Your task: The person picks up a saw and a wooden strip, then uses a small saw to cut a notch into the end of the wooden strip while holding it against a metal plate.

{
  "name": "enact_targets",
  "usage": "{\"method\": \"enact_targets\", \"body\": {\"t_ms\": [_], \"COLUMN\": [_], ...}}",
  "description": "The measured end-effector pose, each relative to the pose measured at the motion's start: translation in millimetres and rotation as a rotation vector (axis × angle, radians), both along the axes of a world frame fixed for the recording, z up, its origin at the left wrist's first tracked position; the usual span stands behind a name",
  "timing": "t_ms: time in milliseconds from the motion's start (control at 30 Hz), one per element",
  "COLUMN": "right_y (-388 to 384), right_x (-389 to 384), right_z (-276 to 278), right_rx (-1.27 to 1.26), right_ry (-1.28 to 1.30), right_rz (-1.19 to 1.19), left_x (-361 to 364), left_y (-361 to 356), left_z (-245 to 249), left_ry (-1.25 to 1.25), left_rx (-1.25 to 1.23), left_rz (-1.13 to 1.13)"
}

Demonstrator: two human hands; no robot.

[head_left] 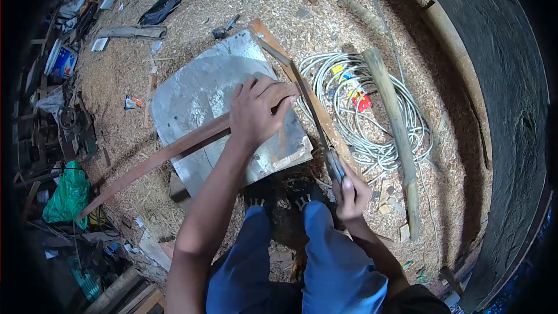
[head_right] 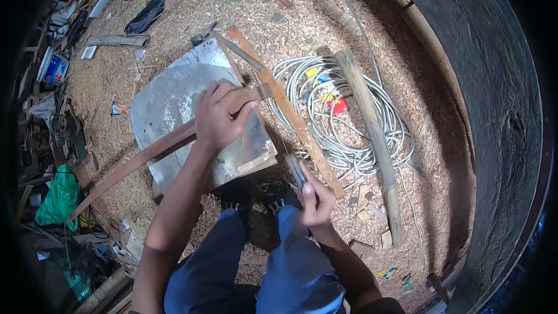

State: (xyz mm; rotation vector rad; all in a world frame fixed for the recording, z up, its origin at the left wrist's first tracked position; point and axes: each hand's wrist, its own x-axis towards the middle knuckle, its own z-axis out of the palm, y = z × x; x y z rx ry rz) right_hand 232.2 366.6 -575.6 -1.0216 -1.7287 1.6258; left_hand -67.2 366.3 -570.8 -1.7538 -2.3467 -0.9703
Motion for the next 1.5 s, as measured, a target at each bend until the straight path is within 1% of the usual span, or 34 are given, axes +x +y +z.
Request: {"method": "enact_targets", "body": {"t_ms": [67,100,200,233,267,333,367,467,500,533,600,700,767,833,933,967,1067,1133,1200,1267,1333,1367,1433,1500], "right_y": [10,12,-14,-22,-21,-10,-3,7,1,-10,-22,-12,1,4,-16,-23,-17,-3,4,-4,-21,-20,-19,-4], "right_x": [-16,-18,12,23,26,11,2,-14,-8,4,21,17,-6,-13,12,22,18,-2,-15,5,24,26,27,4], "right_z": [-17,-7,-5,1,-2,9,-1,-7,-1,-6,-1,2,-4,-5,0,-4,0,-1,-2,-1,-8,-12,-8,-7], "right_rx": [0.002,0.07,0.074,0.064,0.063,0.055,0.013,0.031,0.031,0.008,0.058,-0.01,-0.01,0.007,-0.022,0.019,-0.011,-0.001,-0.008,0.027,0.074,0.076,0.127,0.09], "right_ry": [0.076,0.058,0.116,0.054,0.048,-0.009,-0.001,0.051,0.018,0.059,0.103,0.01,0.014,0.02,0.07,0.1,0.065,0.034,0.046,0.018,0.122,0.121,0.037,0.015], "right_rz": [-0.041,-0.005,-0.039,-0.039,-0.035,-0.011,-0.039,-0.036,-0.031,-0.047,-0.06,-0.034,-0.042,-0.021,-0.038,-0.03,-0.026,-0.017,-0.06,0.008,-0.004,0.004,0.057,0.026], "left_x": [-2,-3,-4,-2,1,2,1,-3,-5,-4,-5,2,0,-1,-2,-4,-1,-1,-1,-2,-3,-2,-2,-2], "left_y": [-1,-1,-2,-2,-2,-2,0,-2,-2,-3,-2,-3,-1,-1,-4,-3,-1,-1,-1,-2,-1,-1,-1,2], "left_z": [-3,-3,0,3,3,-1,-1,-8,-8,-8,-6,-5,-6,-6,-7,-8,-2,-5,-5,-2,0,0,-1,-3], "left_ry": [0.019,0.023,0.011,0.013,0.009,0.016,0.037,0.03,0.036,0.027,0.013,0.036,0.062,0.055,0.028,0.006,0.028,0.042,0.065,0.027,0.021,0.007,0.003,0.005], "left_rx": [-0.008,-0.01,-0.033,-0.024,-0.018,-0.028,-0.03,-0.049,-0.05,-0.043,-0.039,-0.022,-0.028,-0.033,-0.036,-0.031,-0.021,-0.02,-0.016,-0.02,-0.017,-0.024,-0.006,0.018], "left_rz": [0.01,0.007,0.033,0.025,0.015,0.008,0.012,0.004,0.008,0.013,0.025,0.015,0.024,0.026,0.033,0.028,0.008,0.01,0.016,0.035,0.031,0.024,0.021,0.008]}}
